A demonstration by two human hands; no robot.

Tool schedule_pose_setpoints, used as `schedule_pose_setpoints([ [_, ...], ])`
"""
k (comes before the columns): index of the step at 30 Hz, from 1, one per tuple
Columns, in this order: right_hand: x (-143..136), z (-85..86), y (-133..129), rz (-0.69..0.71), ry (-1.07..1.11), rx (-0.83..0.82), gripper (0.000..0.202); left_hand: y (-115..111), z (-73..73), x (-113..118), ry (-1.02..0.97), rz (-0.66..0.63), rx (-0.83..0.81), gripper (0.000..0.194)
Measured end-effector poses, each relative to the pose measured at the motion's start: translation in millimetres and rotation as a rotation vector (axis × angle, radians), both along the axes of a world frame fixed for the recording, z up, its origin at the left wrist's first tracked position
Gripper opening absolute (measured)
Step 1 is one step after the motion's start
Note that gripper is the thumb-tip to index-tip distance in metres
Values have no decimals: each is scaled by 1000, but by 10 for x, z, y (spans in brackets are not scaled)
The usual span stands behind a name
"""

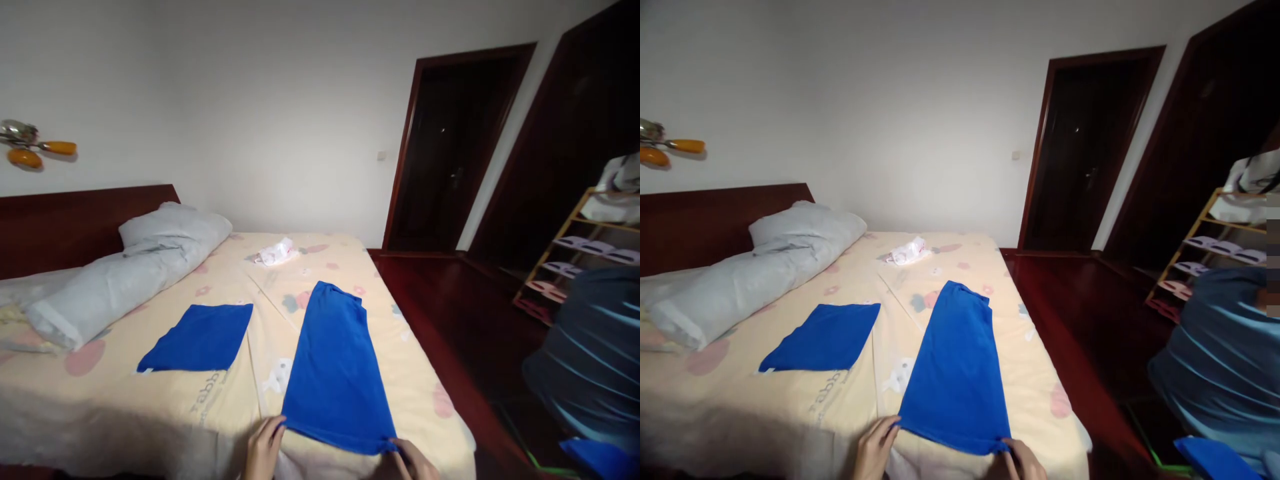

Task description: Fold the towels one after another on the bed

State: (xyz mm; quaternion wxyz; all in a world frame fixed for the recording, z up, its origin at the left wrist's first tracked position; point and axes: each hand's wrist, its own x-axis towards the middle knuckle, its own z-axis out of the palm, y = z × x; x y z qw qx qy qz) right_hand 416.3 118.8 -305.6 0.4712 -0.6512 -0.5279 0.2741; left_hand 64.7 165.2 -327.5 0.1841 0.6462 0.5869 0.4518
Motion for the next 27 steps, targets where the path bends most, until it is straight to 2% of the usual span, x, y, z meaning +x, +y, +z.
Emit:
schedule_pose_setpoints([
  [2, 82, -128, -119, 9, 15, -61, 32, -77, 58, -38, 16, -62, -46, 24],
  [4, 148, -144, -174, 6, -25, -78, 34, -77, 187, -20, 27, -107, -89, 26],
  [6, 159, -122, -188, 15, -69, -102, 36, -47, 245, 29, 31, -168, -128, 24],
  [9, 80, -120, -187, 14, -83, -133, 40, -28, 172, 114, 23, -218, -143, 23],
  [13, -29, -206, -182, -25, -90, -124, 46, -26, 75, 183, -1, -168, -146, 24],
  [19, 96, -238, -98, -79, -128, -120, 50, 91, 155, 215, -57, -119, -219, 18],
  [24, 260, -164, 25, -121, -119, -104, 60, 242, 164, 266, -116, -126, -296, 41],
  [27, 282, -159, 47, -5, -78, -182, 57, 265, 178, 274, -79, -142, -343, 47],
])
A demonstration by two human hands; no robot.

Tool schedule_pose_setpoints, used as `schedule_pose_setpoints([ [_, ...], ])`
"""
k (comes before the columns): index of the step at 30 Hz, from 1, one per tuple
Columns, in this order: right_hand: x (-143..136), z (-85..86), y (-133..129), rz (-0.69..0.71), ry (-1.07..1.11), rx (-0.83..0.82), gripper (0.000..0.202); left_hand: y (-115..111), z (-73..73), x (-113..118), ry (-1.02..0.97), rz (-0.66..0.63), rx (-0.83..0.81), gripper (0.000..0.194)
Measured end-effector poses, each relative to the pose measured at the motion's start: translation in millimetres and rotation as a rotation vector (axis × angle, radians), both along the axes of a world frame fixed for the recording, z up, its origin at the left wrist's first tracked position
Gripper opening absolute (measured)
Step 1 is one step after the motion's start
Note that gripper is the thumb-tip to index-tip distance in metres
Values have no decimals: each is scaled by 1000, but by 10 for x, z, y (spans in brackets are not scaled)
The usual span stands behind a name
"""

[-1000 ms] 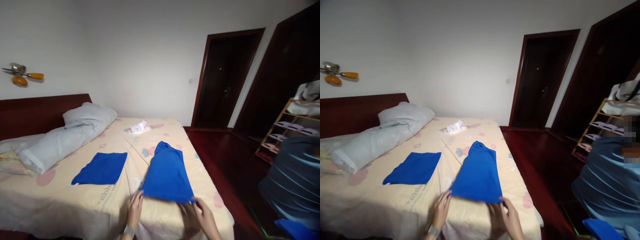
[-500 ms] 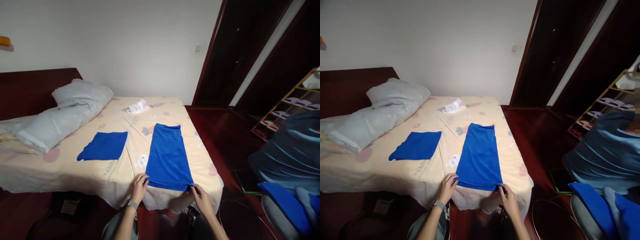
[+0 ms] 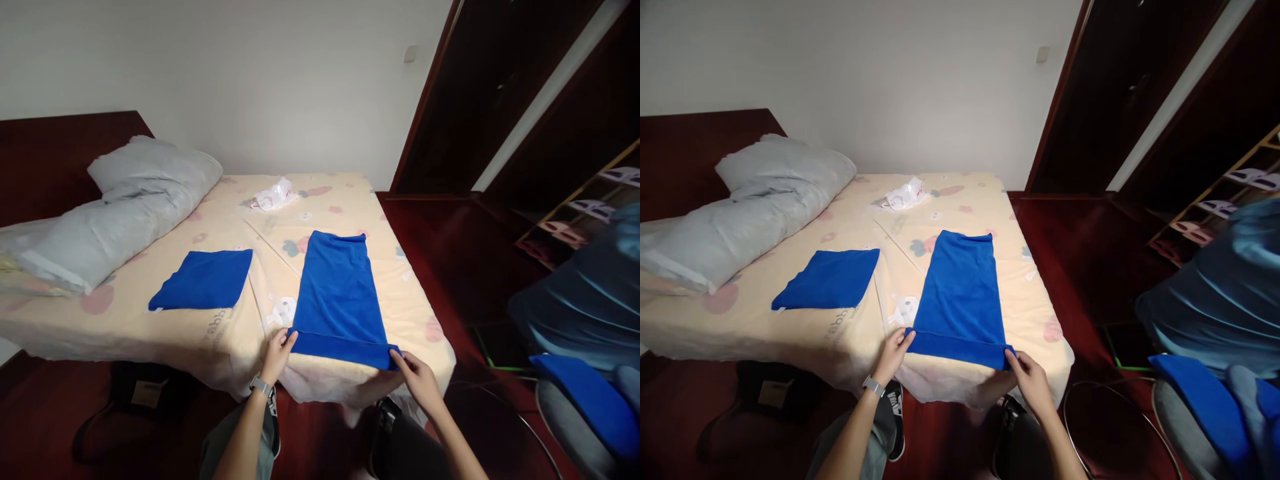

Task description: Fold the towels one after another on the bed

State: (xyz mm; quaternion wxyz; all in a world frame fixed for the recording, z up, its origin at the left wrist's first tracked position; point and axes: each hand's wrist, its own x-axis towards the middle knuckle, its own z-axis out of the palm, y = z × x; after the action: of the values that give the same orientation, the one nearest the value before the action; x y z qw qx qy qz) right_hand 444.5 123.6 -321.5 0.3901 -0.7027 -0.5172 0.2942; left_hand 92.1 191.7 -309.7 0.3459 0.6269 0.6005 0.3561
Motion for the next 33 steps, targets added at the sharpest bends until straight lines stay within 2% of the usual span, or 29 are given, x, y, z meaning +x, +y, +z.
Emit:
schedule_pose_setpoints([
  [3, 2, 6, -39, 107, 14, -88, 50, -59, 50, -16, 89, -24, -23, 42],
  [8, 4, 48, -150, 101, -28, -126, 55, -226, 114, -23, 220, -44, -11, 34],
  [14, -58, -5, -186, 35, -90, -179, 60, -269, 19, 19, 323, 41, 20, 41],
  [17, -68, -65, -195, 24, -103, -195, 56, -239, -33, 1, 343, 73, 3, 34],
  [20, -38, -113, -227, 41, -96, -202, 51, -216, -59, -54, 327, 66, -24, 26],
  [24, 23, -136, -285, 62, -71, -199, 47, -221, -73, -152, 245, -23, -61, 24],
  [28, 56, -109, -327, 91, -10, -154, 47, -257, -81, -251, 155, -130, -104, 28],
  [33, 70, -79, -371, 95, 97, -134, 54, -302, -112, -307, 106, -143, -138, 31],
])
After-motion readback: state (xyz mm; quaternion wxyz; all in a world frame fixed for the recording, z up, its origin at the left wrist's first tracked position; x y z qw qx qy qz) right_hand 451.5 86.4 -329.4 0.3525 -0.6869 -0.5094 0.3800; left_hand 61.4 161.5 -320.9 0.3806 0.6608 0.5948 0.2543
